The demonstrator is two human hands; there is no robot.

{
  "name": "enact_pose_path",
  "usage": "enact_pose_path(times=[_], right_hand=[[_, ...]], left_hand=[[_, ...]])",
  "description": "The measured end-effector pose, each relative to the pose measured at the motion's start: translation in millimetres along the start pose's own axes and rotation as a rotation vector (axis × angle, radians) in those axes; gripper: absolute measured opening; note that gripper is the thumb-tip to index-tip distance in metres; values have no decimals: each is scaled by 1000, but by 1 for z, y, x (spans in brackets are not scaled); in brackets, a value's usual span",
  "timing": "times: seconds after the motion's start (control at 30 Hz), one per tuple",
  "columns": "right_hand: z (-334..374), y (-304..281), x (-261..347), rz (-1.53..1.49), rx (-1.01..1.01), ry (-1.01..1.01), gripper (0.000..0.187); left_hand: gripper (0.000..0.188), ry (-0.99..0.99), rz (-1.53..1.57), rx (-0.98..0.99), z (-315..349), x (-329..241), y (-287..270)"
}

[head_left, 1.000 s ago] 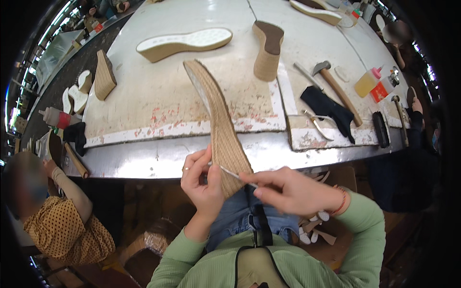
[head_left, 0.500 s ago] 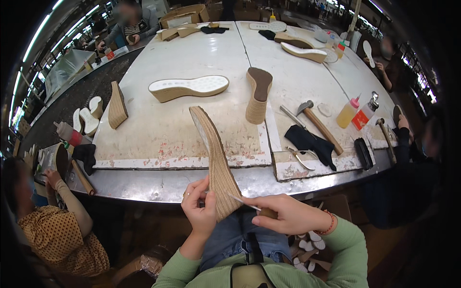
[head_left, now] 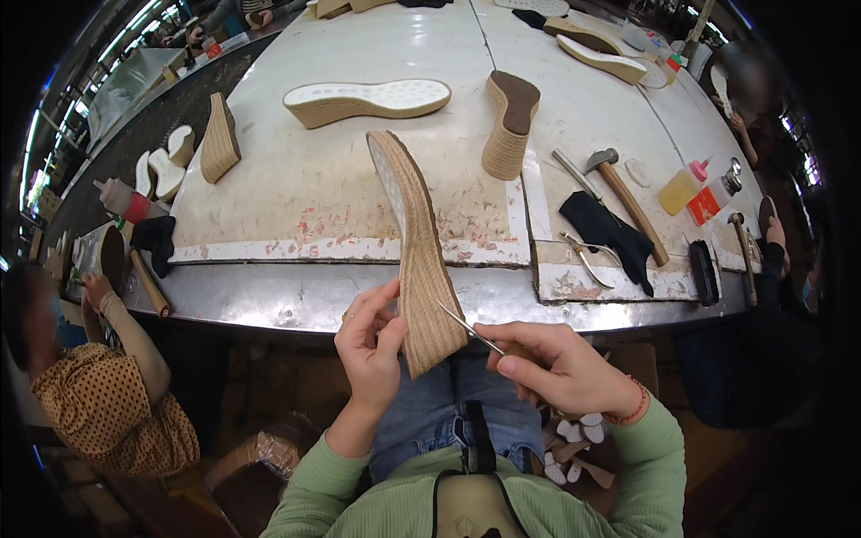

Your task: The person uses a metal awl to poke and align holes along the edge of a woven wedge shoe heel, then uses a hammer to tap the awl and secure the stitching. The person rotates the heel to work different sections and inspects the alignment.

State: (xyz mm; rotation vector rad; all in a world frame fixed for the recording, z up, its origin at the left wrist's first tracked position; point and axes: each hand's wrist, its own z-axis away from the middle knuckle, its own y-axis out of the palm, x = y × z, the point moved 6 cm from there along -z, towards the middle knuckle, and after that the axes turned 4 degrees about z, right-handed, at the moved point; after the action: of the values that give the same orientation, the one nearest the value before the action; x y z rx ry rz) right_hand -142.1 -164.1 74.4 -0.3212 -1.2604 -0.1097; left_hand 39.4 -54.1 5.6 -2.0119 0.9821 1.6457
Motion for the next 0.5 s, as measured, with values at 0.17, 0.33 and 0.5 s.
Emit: enact_pose_path(times=[0.17,0.33,0.5], right_hand=[[-9,1,2,104,68,-78,37],[-16,2,3,168,105,-137,38],[-20,0,5,250,108,-186,39]], left_hand=[[46,44,-54,-6,-2,1,2],[44,82,-81,-16,-4,2,5],[43,66,-75,-20,-4,5,4]])
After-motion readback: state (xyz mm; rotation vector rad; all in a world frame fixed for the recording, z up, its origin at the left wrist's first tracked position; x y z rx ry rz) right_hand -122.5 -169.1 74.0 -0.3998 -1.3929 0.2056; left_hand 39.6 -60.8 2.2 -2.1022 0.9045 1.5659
